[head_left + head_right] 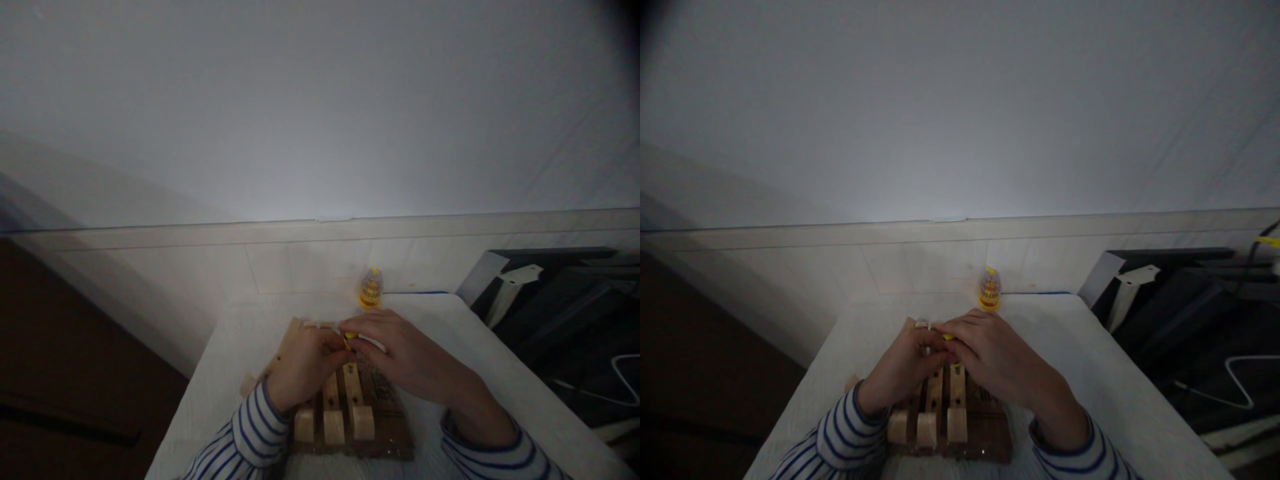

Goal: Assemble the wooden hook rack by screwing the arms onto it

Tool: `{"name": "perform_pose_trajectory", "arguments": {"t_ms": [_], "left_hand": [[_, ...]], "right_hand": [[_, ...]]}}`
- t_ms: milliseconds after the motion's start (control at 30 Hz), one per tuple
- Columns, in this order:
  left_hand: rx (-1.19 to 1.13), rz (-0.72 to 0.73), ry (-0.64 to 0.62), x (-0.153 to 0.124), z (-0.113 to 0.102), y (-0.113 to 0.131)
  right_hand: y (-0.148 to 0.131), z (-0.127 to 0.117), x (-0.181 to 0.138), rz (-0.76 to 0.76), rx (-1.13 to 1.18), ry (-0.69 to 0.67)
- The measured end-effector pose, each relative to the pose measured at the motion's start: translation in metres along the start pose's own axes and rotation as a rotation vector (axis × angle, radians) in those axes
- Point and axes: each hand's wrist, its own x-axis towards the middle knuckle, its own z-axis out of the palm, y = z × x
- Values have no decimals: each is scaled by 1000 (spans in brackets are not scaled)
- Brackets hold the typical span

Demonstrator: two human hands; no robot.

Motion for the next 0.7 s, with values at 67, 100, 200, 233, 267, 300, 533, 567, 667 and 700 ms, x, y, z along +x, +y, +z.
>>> {"name": "perform_pose_trajectory", "arguments": {"t_ms": [67,100,200,233,267,300,533,567,667,700], "left_hand": [[17,8,-2,0,-1,-1],[21,12,-7,0,-1,-1],[2,30,-36,0,-2,-3],[-12,39,-47,0,-2,-3],[-23,45,-58,-1,-2,-3],[-30,51,-66,-1,-3,-3],[69,99,-100,-2,-6,1],[81,106,-105,-2,-6,1],[93,132,-120,-2,-7,-1],[90,141,-122,-2,-6,-2]], "right_hand": [[1,2,1,8,-1,16],[2,3,2,12,-8,25],[2,4,4,22,-34,33],[3,4,4,23,-40,33],[3,4,4,24,-46,31],[2,4,4,24,-51,31],[1,4,3,65,-125,25],[1,4,3,71,-131,20],[0,4,3,74,-145,12],[0,4,3,73,-149,12]]}}
